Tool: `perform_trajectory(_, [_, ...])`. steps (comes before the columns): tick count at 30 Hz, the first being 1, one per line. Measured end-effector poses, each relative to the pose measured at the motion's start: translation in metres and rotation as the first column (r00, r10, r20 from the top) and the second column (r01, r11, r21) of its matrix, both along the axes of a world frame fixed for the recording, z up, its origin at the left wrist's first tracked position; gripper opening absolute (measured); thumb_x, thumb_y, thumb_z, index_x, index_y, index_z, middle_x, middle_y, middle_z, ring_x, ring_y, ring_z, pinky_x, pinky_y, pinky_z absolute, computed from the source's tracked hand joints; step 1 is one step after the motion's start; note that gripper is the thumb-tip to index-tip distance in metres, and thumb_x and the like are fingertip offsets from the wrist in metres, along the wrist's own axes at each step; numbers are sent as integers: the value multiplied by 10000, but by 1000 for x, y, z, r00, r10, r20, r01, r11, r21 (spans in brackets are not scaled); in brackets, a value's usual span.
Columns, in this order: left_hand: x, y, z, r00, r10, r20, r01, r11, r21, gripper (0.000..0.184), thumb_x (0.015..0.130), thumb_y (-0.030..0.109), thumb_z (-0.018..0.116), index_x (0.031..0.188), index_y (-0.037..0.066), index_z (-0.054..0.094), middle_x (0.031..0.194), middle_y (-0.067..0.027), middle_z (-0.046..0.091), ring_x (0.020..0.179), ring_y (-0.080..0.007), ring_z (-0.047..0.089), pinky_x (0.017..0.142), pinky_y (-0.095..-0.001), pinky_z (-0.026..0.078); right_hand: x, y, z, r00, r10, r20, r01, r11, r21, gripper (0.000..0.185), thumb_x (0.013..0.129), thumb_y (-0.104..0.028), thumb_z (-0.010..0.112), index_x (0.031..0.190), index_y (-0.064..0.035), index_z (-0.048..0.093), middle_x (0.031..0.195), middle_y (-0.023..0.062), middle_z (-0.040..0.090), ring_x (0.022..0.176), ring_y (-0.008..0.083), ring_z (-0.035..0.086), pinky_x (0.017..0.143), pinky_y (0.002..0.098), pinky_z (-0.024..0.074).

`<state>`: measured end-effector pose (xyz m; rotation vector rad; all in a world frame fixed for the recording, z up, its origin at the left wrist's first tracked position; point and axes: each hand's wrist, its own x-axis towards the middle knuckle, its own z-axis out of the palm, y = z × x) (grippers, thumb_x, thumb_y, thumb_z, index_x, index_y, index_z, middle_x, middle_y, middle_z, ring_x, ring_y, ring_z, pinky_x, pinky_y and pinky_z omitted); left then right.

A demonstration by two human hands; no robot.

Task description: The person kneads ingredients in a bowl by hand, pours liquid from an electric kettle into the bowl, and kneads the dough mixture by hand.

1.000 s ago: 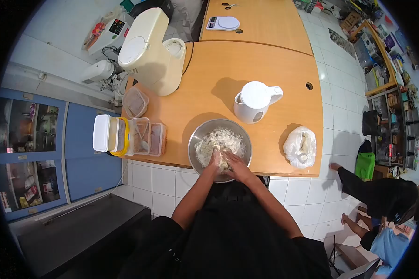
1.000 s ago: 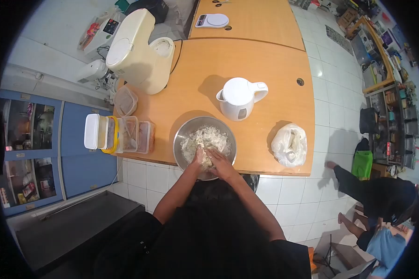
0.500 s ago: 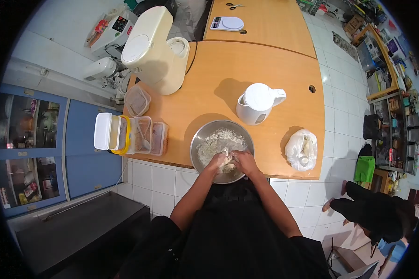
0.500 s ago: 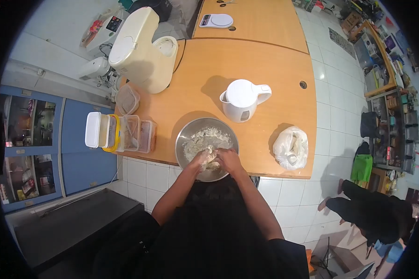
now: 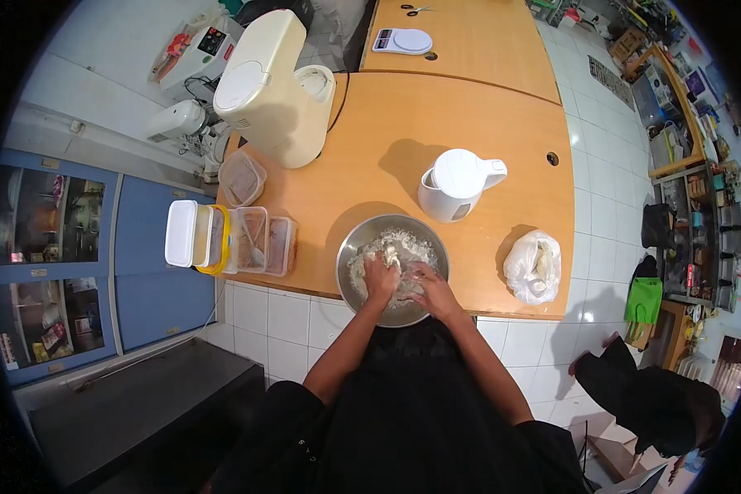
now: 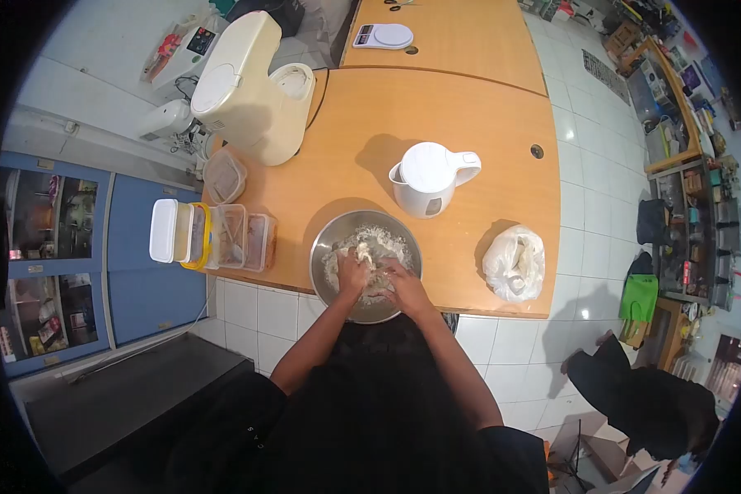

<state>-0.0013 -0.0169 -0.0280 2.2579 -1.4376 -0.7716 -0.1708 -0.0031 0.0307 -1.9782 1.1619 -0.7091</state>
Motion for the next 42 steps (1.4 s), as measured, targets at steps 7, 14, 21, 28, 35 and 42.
perform_trajectory(7, [11, 22, 18, 902, -379, -206, 333, 916, -225, 540, 754, 85, 670, 1267, -5, 526, 1261, -333, 530, 1164, -487, 516, 1024, -499, 401, -9, 8, -8, 945, -28, -327, 18, 999, -35, 231, 822, -179, 682, 1035, -91, 669, 997, 66, 634, 928, 268, 625, 858, 412, 454])
perform_trajectory(14, [7, 18, 40, 859, -503, 101, 513, 838, -189, 613, 659, 93, 727, 1247, 63, 556, 1207, -205, 606, 1134, -365, 572, 911, -498, 446, -6, 6, -9, 929, -60, -364, -6, 984, -178, 148, 833, -170, 643, 949, -89, 686, 990, 80, 642, 951, 250, 629, 888, 394, 432])
perform_trajectory(21, [16, 19, 14, 846, -528, -74, 495, 830, -258, 663, 693, 79, 708, 1321, 51, 497, 1364, -291, 443, 1184, -466, 508, 1017, -472, 422, -8, 13, -13, 942, -13, -336, -25, 994, -108, 131, 838, -155, 625, 917, -62, 671, 982, 98, 635, 992, 258, 619, 894, 403, 435])
perform_trajectory(28, [4, 21, -27, 881, -448, -154, 431, 893, -129, 965, 647, 71, 719, 1483, 6, 240, 1443, -467, 141, 1289, -565, 369, 1086, -439, 387, -10, 12, -7, 944, -3, -329, -19, 998, -63, 186, 857, -176, 625, 992, -49, 645, 1015, 101, 606, 985, 278, 610, 901, 414, 441])
perform_trajectory(35, [17, -7, 7, 879, -394, -270, 398, 917, -41, 695, 677, -27, 650, 1354, -12, 491, 1297, -301, 541, 1195, -463, 525, 1019, -429, 436, -10, 14, -14, 952, 7, -305, -22, 999, -46, 192, 868, -160, 636, 1030, -58, 638, 1041, 104, 594, 991, 299, 602, 883, 424, 454])
perform_trajectory(42, [7, -12, 68, 923, -382, -37, 383, 913, 141, 641, 670, 13, 697, 1296, 49, 559, 1252, -225, 600, 1204, -412, 532, 992, -443, 445, -10, 15, -13, 956, -5, -292, -1, 1000, -20, 203, 869, -153, 627, 1033, -34, 635, 1079, 118, 586, 1007, 301, 600, 891, 414, 452])
